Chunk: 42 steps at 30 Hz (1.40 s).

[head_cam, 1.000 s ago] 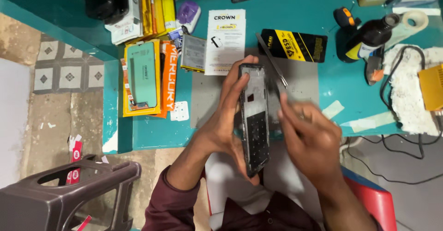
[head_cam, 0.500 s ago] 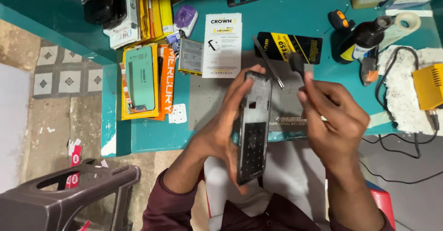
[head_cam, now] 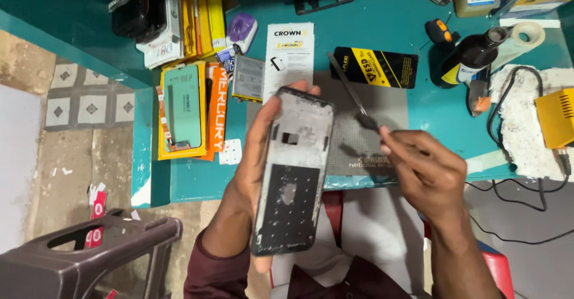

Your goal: The person uses a metal tool to scrape adhesive residue from the back of a disassembled smartphone. They repeatedly apply a liquid solvent from a bottle to the surface and continue scraping to remove the remaining adhesive.

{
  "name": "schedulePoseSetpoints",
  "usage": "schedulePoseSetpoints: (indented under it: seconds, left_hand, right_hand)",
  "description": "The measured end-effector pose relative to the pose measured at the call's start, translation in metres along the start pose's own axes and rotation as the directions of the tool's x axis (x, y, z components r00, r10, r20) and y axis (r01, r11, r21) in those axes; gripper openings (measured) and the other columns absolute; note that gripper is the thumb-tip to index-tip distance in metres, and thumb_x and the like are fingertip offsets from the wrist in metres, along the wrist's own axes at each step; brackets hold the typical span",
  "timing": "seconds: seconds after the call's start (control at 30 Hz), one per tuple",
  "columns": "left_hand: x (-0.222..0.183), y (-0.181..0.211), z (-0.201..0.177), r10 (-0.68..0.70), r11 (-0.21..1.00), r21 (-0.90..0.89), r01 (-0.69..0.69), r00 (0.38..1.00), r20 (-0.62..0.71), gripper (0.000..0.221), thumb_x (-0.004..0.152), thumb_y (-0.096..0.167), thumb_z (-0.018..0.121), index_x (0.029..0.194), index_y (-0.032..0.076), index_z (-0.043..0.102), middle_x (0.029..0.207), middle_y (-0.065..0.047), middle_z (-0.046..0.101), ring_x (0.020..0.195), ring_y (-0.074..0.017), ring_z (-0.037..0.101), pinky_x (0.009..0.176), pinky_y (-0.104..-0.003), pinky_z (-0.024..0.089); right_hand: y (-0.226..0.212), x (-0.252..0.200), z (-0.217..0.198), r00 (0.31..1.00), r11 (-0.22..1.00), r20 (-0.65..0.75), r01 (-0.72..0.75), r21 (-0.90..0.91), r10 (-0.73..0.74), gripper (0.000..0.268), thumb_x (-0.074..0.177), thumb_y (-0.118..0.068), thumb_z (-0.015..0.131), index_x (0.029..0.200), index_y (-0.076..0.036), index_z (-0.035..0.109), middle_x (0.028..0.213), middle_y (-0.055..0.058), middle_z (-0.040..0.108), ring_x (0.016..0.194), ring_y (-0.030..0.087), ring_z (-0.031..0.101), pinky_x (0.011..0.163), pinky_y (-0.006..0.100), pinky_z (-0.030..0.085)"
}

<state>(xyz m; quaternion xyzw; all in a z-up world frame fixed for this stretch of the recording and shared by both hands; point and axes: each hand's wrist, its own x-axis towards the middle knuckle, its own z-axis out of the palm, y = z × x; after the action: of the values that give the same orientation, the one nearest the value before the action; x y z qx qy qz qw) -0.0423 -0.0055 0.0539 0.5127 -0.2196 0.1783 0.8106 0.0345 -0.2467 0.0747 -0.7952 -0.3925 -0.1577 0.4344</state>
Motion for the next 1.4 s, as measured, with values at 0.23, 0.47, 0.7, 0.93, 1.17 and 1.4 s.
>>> schedulePoseSetpoints:
  seconds: [0.23, 0.47, 0.7, 0.93, 1.17, 1.4]
  left_hand:
    - [-0.010, -0.008, -0.005, 0.000, 1.000, -0.002, 0.001, 0.986, 0.167, 0.140, 0.055, 0.062, 0.089, 0.167, 0.016, 0.020, 0.173, -0.021, 0.018, 0.157, -0.0338, 0.027, 0.130, -0.048, 0.028]
    - [-0.009, -0.015, -0.005, 0.045, 0.999, -0.008, -0.045, 0.974, 0.221, 0.144, 0.050, 0.062, 0.088, 0.168, 0.017, 0.019, 0.172, -0.019, 0.017, 0.158, -0.0318, 0.026, 0.131, -0.046, 0.025]
    - [-0.010, -0.006, -0.005, 0.013, 0.997, -0.074, -0.002, 0.990, 0.140, 0.143, 0.056, 0.060, 0.092, 0.170, 0.014, 0.018, 0.174, -0.024, 0.017, 0.162, -0.0361, 0.025, 0.131, -0.051, 0.027]
    - [-0.007, -0.004, 0.004, 0.037, 0.999, -0.014, -0.035, 0.979, 0.202, 0.145, 0.050, 0.064, 0.088, 0.168, 0.014, 0.018, 0.171, -0.019, 0.018, 0.158, -0.0316, 0.026, 0.132, -0.046, 0.024]
    - [-0.008, -0.005, 0.003, 0.034, 0.999, -0.031, -0.028, 0.975, 0.222, 0.148, 0.049, 0.065, 0.086, 0.170, 0.014, 0.018, 0.172, -0.017, 0.017, 0.158, -0.0288, 0.026, 0.133, -0.045, 0.024]
    - [-0.005, -0.004, 0.002, -0.028, 0.998, -0.043, 0.037, 0.982, 0.187, 0.150, 0.046, 0.068, 0.088, 0.163, 0.010, 0.015, 0.174, -0.022, 0.014, 0.160, -0.0341, 0.024, 0.132, -0.048, 0.022]
  right_hand:
    - [-0.011, 0.007, 0.007, 0.999, 0.996, 0.000, -0.036, 0.082, 0.036, 0.030, 0.088, 0.007, 0.077, 0.117, 0.001, 0.075, 0.097, 0.013, 0.074, 0.080, 0.015, 0.070, 0.066, 0.025, 0.054]
    - [-0.004, 0.005, -0.010, 0.995, 0.980, -0.053, -0.078, 0.181, 0.089, 0.029, 0.091, 0.004, 0.075, 0.119, -0.004, 0.073, 0.100, 0.010, 0.074, 0.079, 0.010, 0.069, 0.059, 0.019, 0.052]
    - [-0.001, 0.004, -0.009, 0.992, 0.990, 0.087, -0.104, 0.091, 0.096, 0.030, 0.082, 0.006, 0.076, 0.111, -0.001, 0.077, 0.088, 0.009, 0.076, 0.066, 0.010, 0.066, 0.052, 0.023, 0.047]
    - [0.000, 0.005, -0.007, 1.000, 0.987, -0.012, 0.009, 0.159, -0.007, 0.028, 0.089, 0.007, 0.074, 0.116, 0.001, 0.073, 0.098, 0.013, 0.074, 0.078, 0.012, 0.070, 0.064, 0.022, 0.054]
    - [0.010, -0.009, -0.014, 0.997, 0.932, 0.072, -0.050, 0.358, 0.026, 0.023, 0.085, 0.006, 0.074, 0.107, 0.000, 0.075, 0.094, 0.013, 0.077, 0.072, 0.011, 0.073, 0.051, 0.017, 0.053]
    - [0.009, -0.001, -0.007, 1.000, 0.991, 0.026, -0.020, 0.130, 0.017, 0.028, 0.081, 0.006, 0.078, 0.108, 0.001, 0.076, 0.091, 0.016, 0.076, 0.065, 0.013, 0.067, 0.051, 0.024, 0.049]
